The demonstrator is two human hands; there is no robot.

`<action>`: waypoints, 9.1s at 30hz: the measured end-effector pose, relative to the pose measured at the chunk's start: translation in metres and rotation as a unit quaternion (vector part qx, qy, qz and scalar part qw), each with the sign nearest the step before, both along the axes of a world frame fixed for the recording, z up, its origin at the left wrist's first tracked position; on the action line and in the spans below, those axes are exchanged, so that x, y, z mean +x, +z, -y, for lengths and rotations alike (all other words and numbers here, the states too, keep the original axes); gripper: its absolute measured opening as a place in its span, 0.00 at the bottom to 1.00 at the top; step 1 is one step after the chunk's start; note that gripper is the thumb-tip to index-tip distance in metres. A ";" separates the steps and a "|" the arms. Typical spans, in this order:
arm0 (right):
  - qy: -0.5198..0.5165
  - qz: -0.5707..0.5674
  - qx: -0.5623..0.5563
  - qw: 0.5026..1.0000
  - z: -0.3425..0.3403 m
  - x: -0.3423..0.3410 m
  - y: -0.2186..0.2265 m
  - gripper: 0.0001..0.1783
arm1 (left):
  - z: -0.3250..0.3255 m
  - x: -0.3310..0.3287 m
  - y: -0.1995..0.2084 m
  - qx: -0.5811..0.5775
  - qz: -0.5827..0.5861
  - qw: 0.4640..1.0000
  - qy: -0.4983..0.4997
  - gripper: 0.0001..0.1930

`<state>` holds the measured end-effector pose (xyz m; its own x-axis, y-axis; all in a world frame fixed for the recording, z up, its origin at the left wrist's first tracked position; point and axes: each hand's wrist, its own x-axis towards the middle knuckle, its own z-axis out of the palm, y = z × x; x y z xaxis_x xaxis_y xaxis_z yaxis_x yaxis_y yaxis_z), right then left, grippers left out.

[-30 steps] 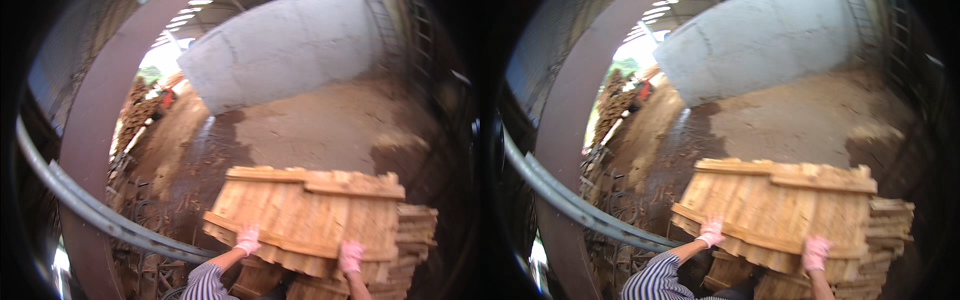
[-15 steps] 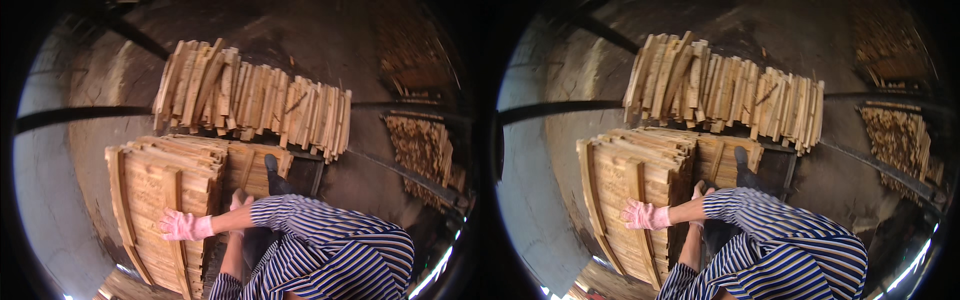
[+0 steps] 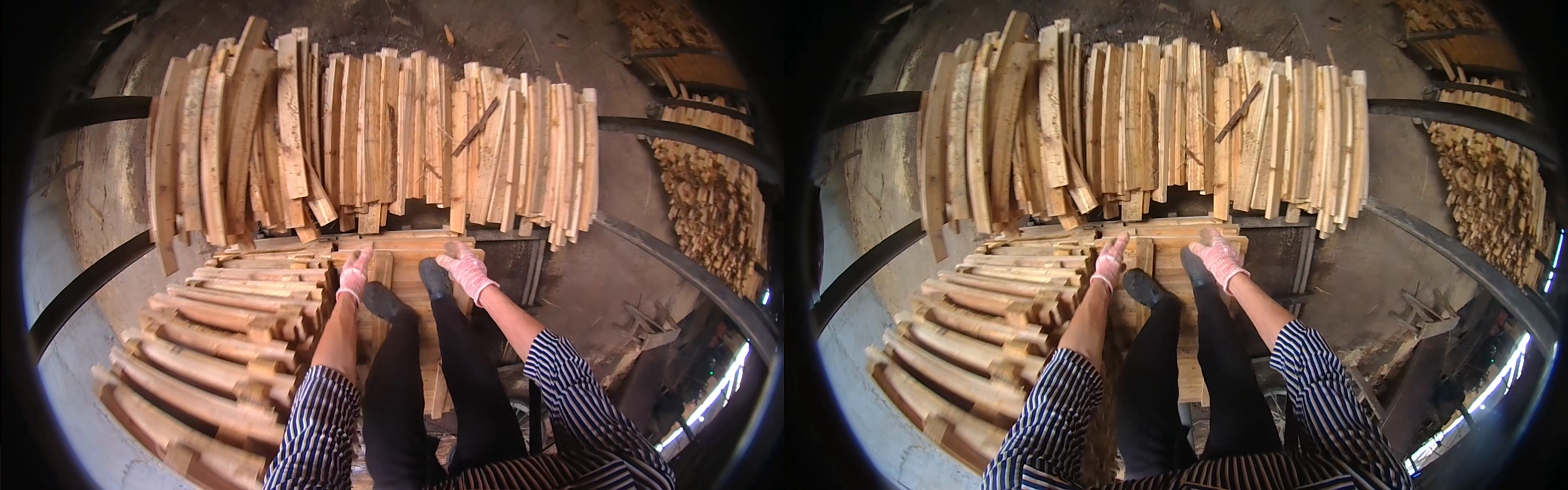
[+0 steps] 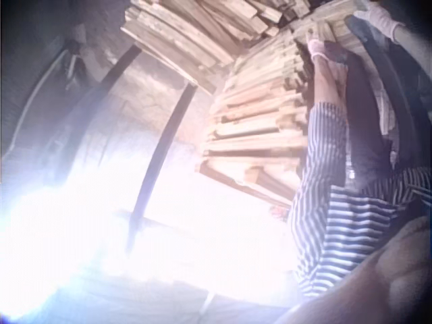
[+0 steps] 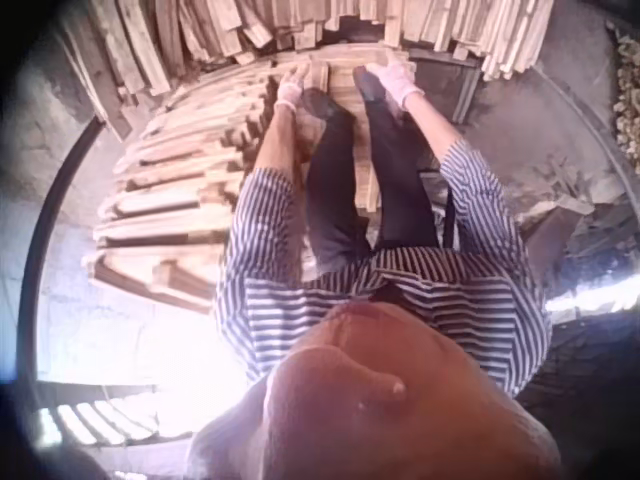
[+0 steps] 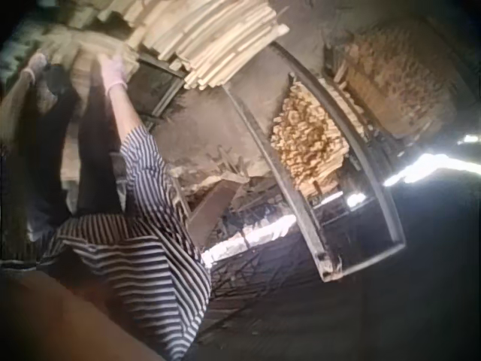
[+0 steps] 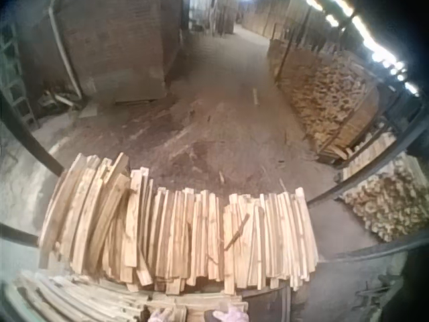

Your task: The person repeatedly picks up small wooden planks from a large pile and stacks them onto a wooden pallet. They arrange the planks in neat rows, building up the stack layer by layer.

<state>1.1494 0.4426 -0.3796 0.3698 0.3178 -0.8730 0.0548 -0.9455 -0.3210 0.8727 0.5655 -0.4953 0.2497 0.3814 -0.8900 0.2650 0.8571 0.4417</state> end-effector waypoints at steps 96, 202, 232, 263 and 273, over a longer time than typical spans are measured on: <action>0.301 -0.458 0.496 0.673 -0.211 -0.221 0.657 0.53 | -0.027 -0.082 0.872 0.602 0.103 0.744 0.269 0.37; 0.023 -0.081 -0.003 0.996 0.062 -0.167 0.334 0.44 | 0.516 -0.337 0.454 -0.033 0.043 0.426 0.903 0.36; -0.295 -0.080 0.059 0.950 0.077 0.074 -0.006 0.46 | 0.030 0.132 0.064 -0.231 0.106 0.958 0.131 0.63; -0.081 0.004 0.030 0.996 -0.095 0.092 -0.302 0.72 | -0.028 0.223 -0.234 -0.259 0.120 0.895 0.343 0.37; -0.345 -0.197 0.296 0.869 -0.055 0.114 -0.353 0.54 | -0.018 0.247 -0.226 -0.272 0.022 0.907 0.321 0.33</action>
